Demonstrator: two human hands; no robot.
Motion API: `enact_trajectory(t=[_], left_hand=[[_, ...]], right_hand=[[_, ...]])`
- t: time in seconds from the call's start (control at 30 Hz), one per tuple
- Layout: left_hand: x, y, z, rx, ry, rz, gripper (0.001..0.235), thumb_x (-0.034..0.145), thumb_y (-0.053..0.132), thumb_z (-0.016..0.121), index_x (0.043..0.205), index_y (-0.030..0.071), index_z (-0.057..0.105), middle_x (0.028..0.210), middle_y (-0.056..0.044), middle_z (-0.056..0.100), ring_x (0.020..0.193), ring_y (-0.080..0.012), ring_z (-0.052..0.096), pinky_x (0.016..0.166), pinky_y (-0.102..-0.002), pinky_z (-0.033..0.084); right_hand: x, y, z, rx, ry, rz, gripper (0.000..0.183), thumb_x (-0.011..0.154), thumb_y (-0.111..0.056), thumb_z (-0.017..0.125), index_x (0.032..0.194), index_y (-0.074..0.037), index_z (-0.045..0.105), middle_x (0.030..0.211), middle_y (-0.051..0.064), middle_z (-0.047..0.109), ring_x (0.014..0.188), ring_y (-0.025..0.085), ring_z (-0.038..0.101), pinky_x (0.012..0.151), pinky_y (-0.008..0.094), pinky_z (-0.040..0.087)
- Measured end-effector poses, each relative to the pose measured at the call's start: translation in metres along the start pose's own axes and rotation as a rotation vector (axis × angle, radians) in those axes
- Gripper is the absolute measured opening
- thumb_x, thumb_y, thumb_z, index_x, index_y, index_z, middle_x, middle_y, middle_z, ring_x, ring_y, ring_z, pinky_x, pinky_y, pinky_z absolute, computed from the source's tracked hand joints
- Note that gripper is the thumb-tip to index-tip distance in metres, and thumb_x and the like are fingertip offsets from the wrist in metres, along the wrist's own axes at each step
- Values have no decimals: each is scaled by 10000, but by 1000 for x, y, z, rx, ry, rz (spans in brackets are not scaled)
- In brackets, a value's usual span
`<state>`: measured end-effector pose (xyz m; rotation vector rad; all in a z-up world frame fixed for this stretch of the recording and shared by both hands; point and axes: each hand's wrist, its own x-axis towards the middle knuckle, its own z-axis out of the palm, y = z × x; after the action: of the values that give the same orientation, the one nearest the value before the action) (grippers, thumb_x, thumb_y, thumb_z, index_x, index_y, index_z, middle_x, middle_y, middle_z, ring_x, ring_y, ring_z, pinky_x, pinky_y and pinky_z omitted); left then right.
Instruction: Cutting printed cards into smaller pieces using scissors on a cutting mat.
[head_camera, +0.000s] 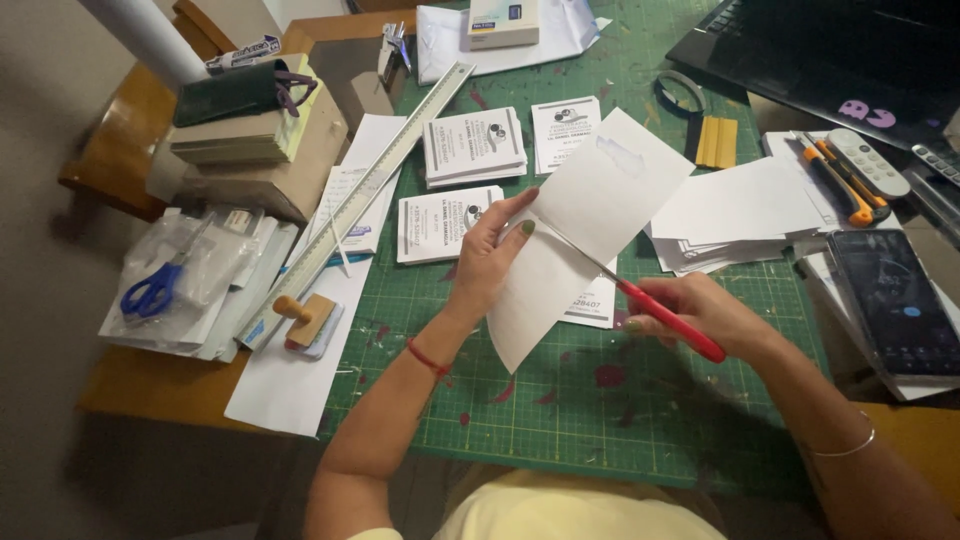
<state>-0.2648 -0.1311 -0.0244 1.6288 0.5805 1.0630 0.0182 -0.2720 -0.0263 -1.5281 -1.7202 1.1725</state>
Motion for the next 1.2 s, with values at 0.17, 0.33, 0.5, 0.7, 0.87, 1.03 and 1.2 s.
enact_trajectory(t=[0.17, 0.33, 0.5, 0.7, 0.87, 1.03, 1.2], left_hand=[[0, 0, 0, 1, 2, 5, 424, 1150, 208, 624, 1571, 253, 601, 1356, -126, 689, 1205, -219, 695, 1095, -470, 570], [-1, 6, 0, 1, -4, 12, 420, 1151, 190, 618, 1567, 240, 602, 1373, -141, 690, 1220, -224, 700, 1089, -478, 574], [5, 9, -2, -78, -35, -77, 530, 1114, 250, 680, 1618, 198, 524, 1409, -154, 672, 1185, -245, 740, 1057, -487, 610], [15, -4, -14, -81, -64, -339, 493, 1052, 473, 741, 1385, 117, 665, 1033, -143, 810, 817, -249, 824, 744, -392, 684], [16, -7, -13, -45, -85, -324, 230, 1112, 332, 667, 1110, 125, 769, 810, -95, 794, 652, -173, 783, 606, -316, 651], [2, 25, -1, 33, -159, -277, 255, 1116, 339, 671, 1064, 123, 794, 784, -106, 786, 673, -164, 759, 663, -302, 624], [-1, 36, 3, 134, -202, -210, 264, 1100, 333, 667, 1015, 130, 814, 744, -59, 756, 702, -113, 671, 721, -313, 591]], right_hand=[[-2, -6, 0, 12, 13, 21, 226, 910, -241, 822, 954, -19, 836, 569, 137, 763, 487, 240, 725, 543, 325, 587], [-3, -6, 1, 14, 39, 32, 190, 913, -194, 824, 953, -9, 837, 552, 140, 750, 465, 229, 716, 530, 323, 584], [-2, -6, 0, 33, 47, 19, 177, 910, -194, 826, 926, -17, 832, 556, 141, 766, 462, 229, 740, 515, 315, 603], [-3, -6, 0, 3, 61, 17, 171, 914, -199, 822, 923, -29, 832, 564, 134, 768, 467, 221, 741, 522, 319, 605], [-3, -5, -2, 19, 53, 5, 160, 914, -184, 817, 932, -26, 834, 579, 143, 783, 482, 232, 752, 529, 327, 610], [-2, -8, 1, 32, 41, -2, 141, 924, -149, 796, 967, -20, 836, 594, 146, 787, 506, 241, 747, 559, 337, 606], [-2, -14, 3, 60, 34, -51, 154, 924, -177, 807, 991, -43, 841, 623, 147, 796, 540, 242, 764, 582, 352, 618]])
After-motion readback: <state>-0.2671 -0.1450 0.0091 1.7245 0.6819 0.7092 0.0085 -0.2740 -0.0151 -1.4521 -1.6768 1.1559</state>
